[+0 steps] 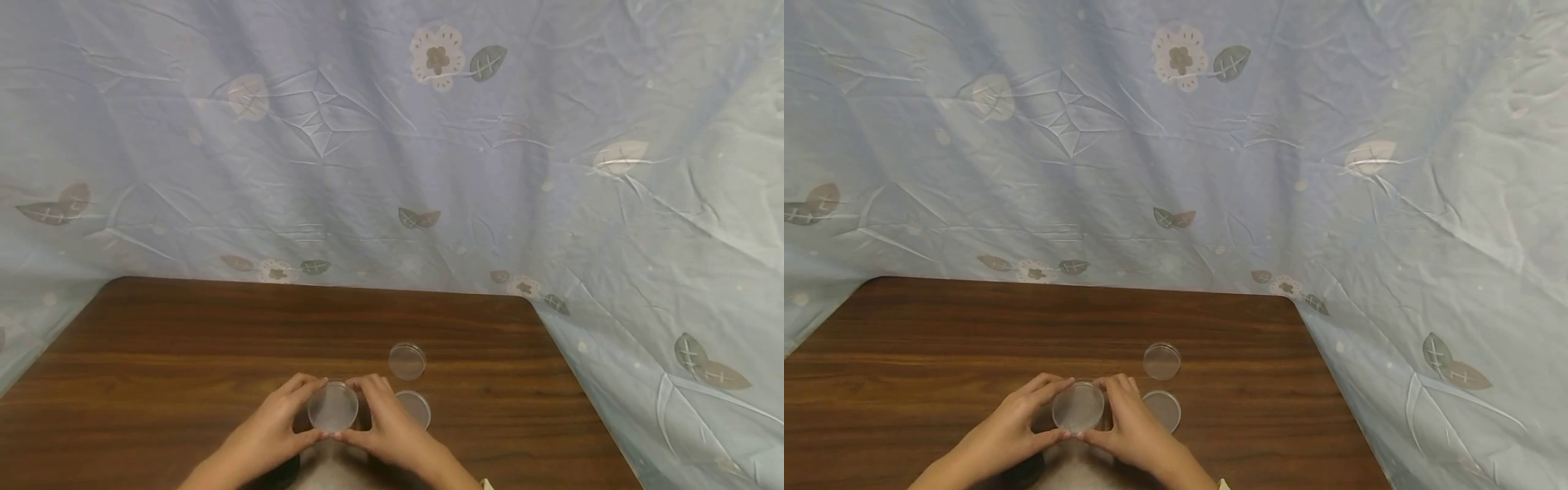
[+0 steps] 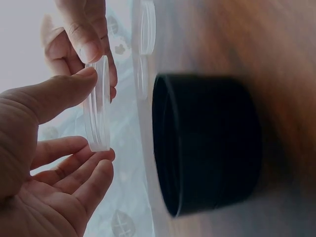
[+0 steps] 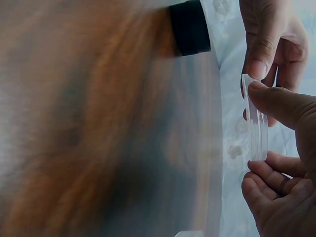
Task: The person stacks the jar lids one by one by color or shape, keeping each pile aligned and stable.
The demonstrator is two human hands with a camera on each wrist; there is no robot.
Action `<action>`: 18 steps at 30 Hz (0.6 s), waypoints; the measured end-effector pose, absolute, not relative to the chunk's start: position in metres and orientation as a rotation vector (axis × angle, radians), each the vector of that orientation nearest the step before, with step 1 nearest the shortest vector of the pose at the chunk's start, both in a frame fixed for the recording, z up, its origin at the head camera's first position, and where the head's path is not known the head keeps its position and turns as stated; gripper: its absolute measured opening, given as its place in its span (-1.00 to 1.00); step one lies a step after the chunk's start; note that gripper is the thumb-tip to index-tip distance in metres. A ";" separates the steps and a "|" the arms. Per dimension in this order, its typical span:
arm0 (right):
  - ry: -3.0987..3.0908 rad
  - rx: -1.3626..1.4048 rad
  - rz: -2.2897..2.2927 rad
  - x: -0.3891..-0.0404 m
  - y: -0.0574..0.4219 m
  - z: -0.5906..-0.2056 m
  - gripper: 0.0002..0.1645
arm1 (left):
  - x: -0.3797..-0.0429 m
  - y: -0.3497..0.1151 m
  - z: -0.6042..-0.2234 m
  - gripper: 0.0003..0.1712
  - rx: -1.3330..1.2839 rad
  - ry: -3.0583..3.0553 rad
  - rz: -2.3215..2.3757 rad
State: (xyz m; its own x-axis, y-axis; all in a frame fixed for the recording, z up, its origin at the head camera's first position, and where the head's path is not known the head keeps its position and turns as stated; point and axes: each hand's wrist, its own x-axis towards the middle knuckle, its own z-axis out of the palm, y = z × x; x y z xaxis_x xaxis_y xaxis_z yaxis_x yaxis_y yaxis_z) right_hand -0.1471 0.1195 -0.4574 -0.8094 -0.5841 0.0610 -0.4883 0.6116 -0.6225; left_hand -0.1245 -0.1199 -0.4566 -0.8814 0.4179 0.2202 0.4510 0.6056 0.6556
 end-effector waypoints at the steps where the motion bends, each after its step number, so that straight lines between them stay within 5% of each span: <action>1: 2.682 -0.899 -0.968 -0.145 0.122 -0.459 -0.15 | -0.123 -0.118 -0.458 -0.14 -0.763 -2.771 -1.157; 18: 2.613 -0.802 -1.059 -0.124 0.153 -0.471 -0.13 | -0.113 -0.091 -0.468 -0.15 -0.858 -2.784 -1.237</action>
